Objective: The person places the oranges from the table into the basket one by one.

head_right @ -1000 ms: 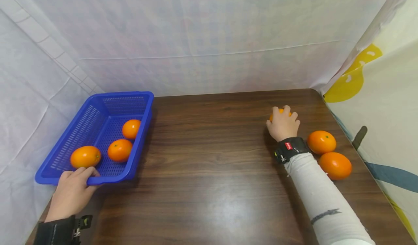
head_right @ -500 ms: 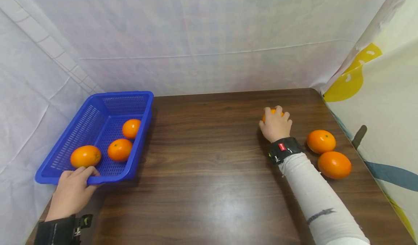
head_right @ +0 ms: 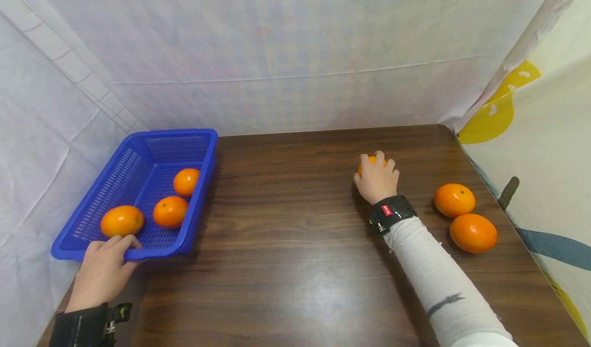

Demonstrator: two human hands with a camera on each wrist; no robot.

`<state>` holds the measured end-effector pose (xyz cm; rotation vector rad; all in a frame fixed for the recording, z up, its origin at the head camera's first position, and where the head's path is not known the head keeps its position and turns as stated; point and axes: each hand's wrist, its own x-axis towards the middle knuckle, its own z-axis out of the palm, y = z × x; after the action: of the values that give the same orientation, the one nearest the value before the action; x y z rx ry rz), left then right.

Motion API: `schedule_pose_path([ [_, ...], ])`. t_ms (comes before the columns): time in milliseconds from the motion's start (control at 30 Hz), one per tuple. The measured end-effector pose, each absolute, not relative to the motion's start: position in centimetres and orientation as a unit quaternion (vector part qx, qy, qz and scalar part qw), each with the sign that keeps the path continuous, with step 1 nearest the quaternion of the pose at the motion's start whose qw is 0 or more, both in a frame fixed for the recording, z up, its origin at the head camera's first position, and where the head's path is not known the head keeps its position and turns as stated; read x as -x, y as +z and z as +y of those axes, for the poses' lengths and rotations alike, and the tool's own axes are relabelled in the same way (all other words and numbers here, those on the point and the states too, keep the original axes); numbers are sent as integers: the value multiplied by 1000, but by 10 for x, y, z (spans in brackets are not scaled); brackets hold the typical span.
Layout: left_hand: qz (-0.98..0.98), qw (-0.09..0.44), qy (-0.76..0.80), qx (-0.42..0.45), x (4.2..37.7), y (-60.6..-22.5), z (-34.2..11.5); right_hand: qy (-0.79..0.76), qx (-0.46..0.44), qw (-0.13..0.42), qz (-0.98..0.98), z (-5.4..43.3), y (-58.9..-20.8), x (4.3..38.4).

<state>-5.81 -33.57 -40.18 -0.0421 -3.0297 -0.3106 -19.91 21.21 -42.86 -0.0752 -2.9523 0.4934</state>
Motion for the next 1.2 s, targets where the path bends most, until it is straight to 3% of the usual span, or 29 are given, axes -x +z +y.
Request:
schedule_pose_path([
  [1200,-993,56,-107,14,58,-402,-335,172,-7,71,-982,170,-428,198],
])
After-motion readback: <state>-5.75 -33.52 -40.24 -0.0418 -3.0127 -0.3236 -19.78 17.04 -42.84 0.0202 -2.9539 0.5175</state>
